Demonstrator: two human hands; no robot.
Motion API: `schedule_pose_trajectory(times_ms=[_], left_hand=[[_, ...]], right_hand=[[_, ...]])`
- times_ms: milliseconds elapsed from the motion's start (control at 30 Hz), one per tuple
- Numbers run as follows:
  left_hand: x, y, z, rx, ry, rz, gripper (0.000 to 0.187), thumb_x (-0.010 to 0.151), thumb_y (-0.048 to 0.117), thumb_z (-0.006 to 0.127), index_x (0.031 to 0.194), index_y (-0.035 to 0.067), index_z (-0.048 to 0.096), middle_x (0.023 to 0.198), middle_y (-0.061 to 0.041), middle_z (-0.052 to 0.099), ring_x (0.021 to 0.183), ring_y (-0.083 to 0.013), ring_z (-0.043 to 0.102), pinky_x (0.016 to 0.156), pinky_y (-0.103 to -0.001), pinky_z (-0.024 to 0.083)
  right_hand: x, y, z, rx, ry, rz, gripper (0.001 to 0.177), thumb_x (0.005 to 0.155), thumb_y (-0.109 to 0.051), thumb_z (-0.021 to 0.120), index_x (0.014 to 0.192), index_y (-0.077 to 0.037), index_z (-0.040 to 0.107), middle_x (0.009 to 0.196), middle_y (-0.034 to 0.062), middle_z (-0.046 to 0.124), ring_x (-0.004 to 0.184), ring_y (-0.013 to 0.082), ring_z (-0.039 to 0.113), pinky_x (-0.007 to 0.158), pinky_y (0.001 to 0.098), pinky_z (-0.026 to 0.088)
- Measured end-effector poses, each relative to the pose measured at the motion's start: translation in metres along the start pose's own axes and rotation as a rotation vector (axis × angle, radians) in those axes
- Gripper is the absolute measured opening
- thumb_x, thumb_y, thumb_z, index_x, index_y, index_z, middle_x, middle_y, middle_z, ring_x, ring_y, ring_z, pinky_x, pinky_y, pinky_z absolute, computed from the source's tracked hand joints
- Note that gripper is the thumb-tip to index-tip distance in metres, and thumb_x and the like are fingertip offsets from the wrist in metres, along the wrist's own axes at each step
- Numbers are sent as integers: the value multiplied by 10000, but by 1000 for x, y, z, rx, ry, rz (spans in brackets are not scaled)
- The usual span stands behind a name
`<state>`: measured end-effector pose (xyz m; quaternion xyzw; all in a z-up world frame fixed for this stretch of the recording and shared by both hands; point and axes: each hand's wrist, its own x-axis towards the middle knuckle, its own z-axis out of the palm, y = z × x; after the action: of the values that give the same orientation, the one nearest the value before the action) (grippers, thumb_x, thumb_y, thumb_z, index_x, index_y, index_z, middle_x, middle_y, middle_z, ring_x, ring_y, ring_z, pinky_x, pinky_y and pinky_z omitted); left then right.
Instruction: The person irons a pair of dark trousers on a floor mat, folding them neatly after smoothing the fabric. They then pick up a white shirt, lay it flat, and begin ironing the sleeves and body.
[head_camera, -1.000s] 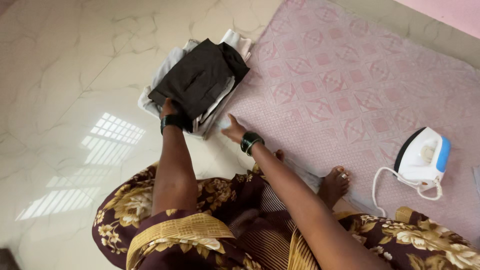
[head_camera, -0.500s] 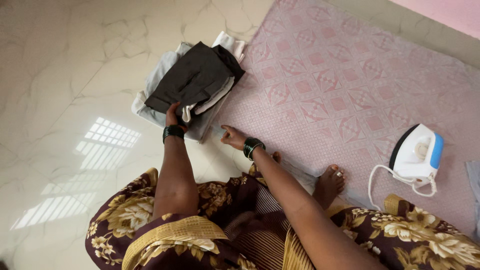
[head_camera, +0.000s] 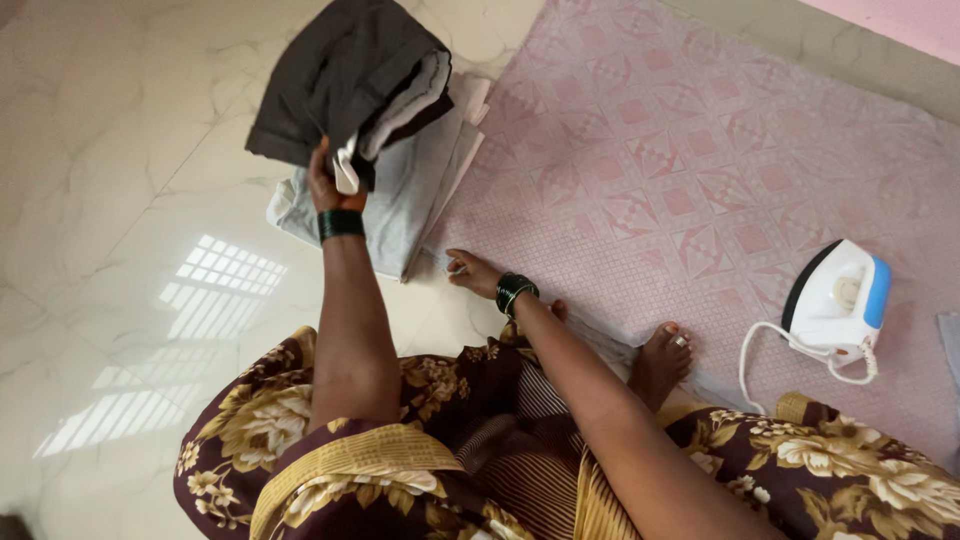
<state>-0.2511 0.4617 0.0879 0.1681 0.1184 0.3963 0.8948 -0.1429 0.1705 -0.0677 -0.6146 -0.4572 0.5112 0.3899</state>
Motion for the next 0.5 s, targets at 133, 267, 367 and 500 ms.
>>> schedule_pose_trajectory(times_ms=[133, 267, 367, 500], left_hand=[[-48, 11, -73, 478, 537, -142, 408, 855, 197, 734, 1192, -20, 657, 1114, -145, 741, 998, -313, 708, 922, -429, 573], [-37, 10, -82, 970, 937, 40, 576, 800, 184, 749, 1283, -95, 605, 1184, -201, 731, 1034, -326, 701, 913, -432, 578], [-31, 6, -80, 734, 994, 279, 655, 760, 151, 701, 1341, -140, 612, 1218, -236, 741, 1039, -353, 708, 882, -470, 599], [-45, 1, -59, 1027, 1323, 35, 874, 847, 239, 695, 1557, 18, 235, 1419, -273, 515, 1199, -384, 616, 990, -469, 544]], right_hand=[[5, 4, 5, -50, 56, -57, 751, 953, -261, 665, 1587, -50, 323, 1385, 144, 596, 1226, 267, 605, 1048, 404, 507], [4, 7, 9, -35, 43, -19, 732, 960, -263, 647, 1579, -54, 316, 1417, 137, 560, 1230, 265, 592, 1026, 403, 509], [0, 6, 6, -108, 41, -25, 716, 961, -261, 650, 1572, -54, 337, 1416, 146, 568, 1233, 275, 589, 1035, 408, 501], [-6, 2, 3, -90, 9, -12, 710, 972, -246, 647, 1571, -54, 319, 1454, 155, 536, 1280, 285, 559, 1060, 428, 480]])
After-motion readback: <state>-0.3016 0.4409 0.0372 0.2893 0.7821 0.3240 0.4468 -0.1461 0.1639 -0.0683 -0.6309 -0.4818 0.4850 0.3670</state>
